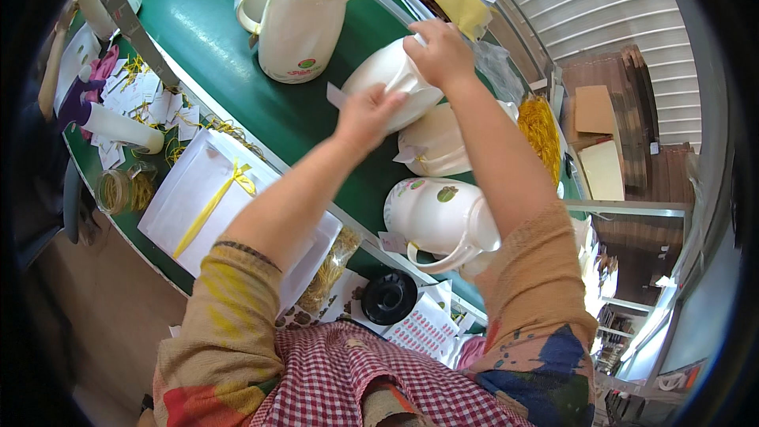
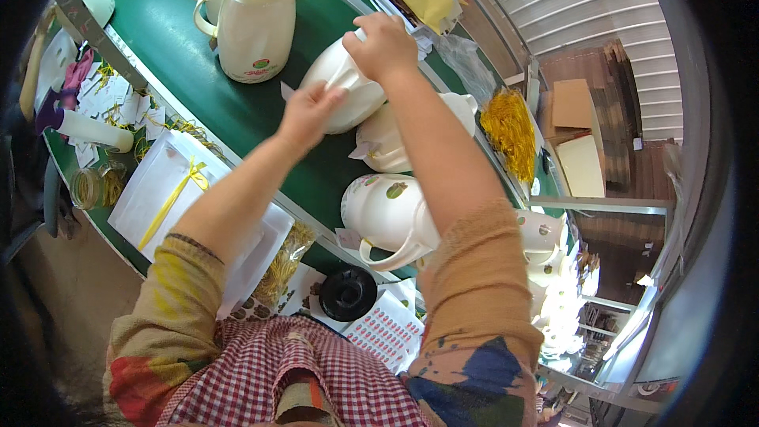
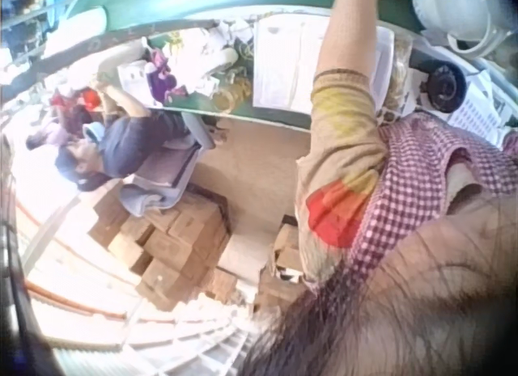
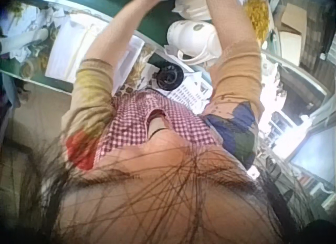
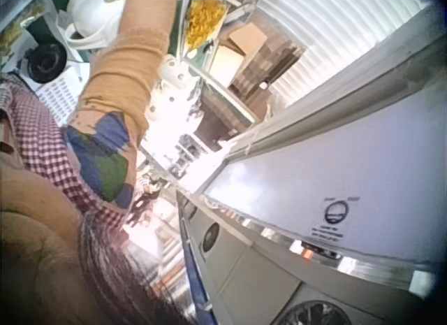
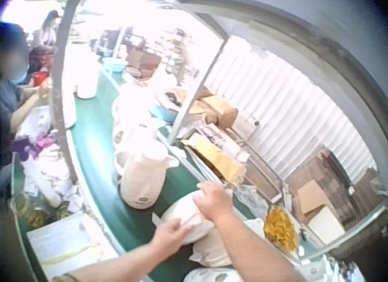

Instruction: The person applies small round stickers to white plastic pitchers on a green workbench, then retrieves lids from a nearby box and screws them onto the pitchers. The person repeats this sequence for several units, handling stickers, pitchers, and lids by hand.

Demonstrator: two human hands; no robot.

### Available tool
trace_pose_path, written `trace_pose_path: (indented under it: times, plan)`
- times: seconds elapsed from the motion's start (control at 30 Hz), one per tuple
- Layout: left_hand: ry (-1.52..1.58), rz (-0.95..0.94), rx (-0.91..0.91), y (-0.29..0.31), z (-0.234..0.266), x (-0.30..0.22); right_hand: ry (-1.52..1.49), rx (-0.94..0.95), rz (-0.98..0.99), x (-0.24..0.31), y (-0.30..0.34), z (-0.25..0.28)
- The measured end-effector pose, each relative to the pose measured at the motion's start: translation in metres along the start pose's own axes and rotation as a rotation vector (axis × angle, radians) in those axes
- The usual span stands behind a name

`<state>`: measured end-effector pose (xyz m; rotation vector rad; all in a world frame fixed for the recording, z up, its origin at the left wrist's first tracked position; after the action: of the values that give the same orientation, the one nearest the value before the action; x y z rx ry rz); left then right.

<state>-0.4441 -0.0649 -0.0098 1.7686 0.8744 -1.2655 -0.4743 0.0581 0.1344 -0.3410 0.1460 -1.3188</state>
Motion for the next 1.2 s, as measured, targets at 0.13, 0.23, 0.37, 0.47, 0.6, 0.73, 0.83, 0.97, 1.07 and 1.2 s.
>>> trace_pose_path:
  times: [0.13,0.23,0.37,0.47,0.6,0.73,0.83,0.97,1.07,1.2]
  plan:
    - [-0.201,-0.068,-0.134,0.039,-0.023,-0.028,-0.008,-0.063,-0.116,-0.012,0.012,0.000]
    - [0.177,0.236,0.316,0.019,-0.009,-0.028,-0.154,-0.037,0.197,-0.027,0.019,0.009]
    - [-0.036,0.086,0.093,0.015,0.001,-0.033,0.079,-0.036,0.279,-0.012,0.032,0.013]
    - [-0.229,0.023,-0.159,0.030,-0.013,-0.019,0.170,-0.046,0.064,0.001,0.034,0.007]
    - [-0.397,0.138,-0.088,0.047,-0.020,-0.040,0.219,-0.043,-0.167,0.005,0.036,0.000]
    - [-0.468,-0.349,-0.300,0.026,0.046,-0.094,0.371,-0.003,-0.031,-0.013,0.057,0.010]
    - [-0.571,-0.546,-0.812,-0.056,0.174,-0.135,-0.075,-0.182,-0.030,-0.020,0.044,0.025]
    - [-0.511,-0.122,-0.206,-0.105,0.223,-0.123,-0.251,-0.173,-0.018,0.008,0.011,0.032]
    - [-0.223,-0.138,0.076,-0.091,0.206,-0.107,-0.130,-0.109,0.151,0.046,-0.033,0.033]
    - [-0.538,-0.100,-0.140,-0.024,0.158,-0.095,-0.054,0.159,0.092,0.078,-0.082,-0.002]
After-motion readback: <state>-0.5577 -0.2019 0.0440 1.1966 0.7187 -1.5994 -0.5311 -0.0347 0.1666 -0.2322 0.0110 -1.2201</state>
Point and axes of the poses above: each hand's wrist, its own y-axis away from the middle knuckle, its own z-axis out of the back of the hand, x = y × z, the point moved 4 cm from there along -y, towards the middle knuckle, and after that the axes turned 14 degrees about z, right-handed, at the moved point
